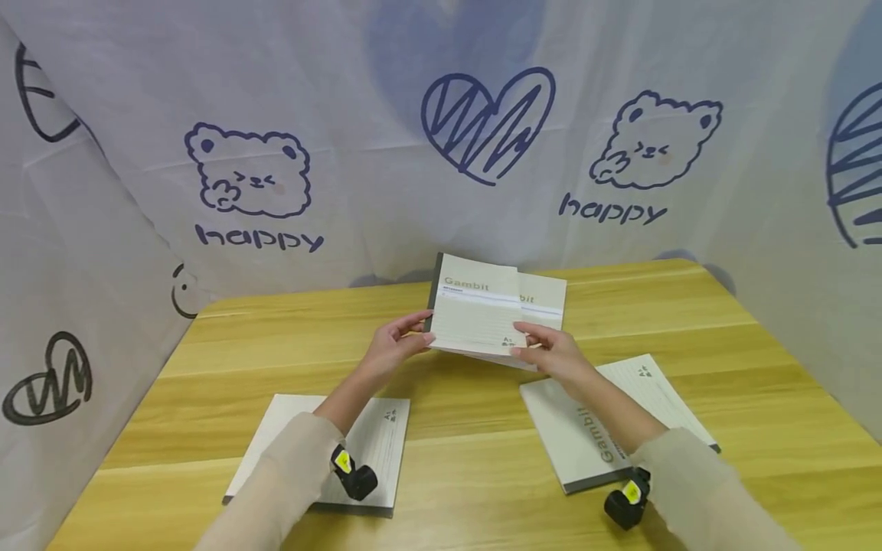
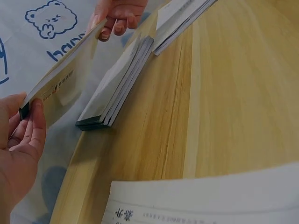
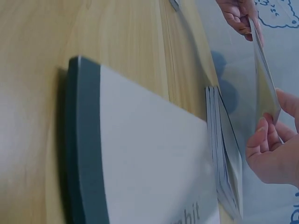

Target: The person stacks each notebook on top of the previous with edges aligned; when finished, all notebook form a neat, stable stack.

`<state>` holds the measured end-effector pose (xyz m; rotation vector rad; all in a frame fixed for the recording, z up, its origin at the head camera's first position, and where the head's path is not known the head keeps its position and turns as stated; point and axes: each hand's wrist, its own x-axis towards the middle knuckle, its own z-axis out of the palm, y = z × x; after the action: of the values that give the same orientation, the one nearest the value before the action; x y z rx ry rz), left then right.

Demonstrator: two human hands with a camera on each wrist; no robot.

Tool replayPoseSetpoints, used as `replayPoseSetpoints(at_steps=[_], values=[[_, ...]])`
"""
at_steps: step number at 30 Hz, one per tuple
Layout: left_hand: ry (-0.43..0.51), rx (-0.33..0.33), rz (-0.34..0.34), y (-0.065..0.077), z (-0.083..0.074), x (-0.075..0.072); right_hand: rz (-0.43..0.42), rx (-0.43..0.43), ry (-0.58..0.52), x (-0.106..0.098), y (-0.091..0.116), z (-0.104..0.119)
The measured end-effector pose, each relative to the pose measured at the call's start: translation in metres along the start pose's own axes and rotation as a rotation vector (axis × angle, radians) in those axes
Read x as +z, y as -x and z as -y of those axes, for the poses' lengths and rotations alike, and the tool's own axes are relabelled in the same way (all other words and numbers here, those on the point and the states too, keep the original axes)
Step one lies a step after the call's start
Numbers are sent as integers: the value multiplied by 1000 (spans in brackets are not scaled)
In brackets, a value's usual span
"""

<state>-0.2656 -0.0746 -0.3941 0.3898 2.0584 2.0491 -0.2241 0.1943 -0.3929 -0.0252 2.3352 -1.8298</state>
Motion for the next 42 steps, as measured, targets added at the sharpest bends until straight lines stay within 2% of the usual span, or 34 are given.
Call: replayPoseSetpoints(at_steps=[8, 22, 29, 35, 42], values=[[-75, -14, 35, -19, 6, 19, -68, 3, -10, -15, 7, -6], [-237, 47, 72, -45, 17, 46, -235, -5, 87, -28, 8, -20], [-304, 72, 34, -53, 25, 54, -270, 26, 78, -29, 5, -31], [-364, 56, -10, -58, 31, 56, -295, 46, 111, -27, -1, -36], [-473, 51, -15, -60, 33, 58, -295, 47, 142, -26, -4, -37]])
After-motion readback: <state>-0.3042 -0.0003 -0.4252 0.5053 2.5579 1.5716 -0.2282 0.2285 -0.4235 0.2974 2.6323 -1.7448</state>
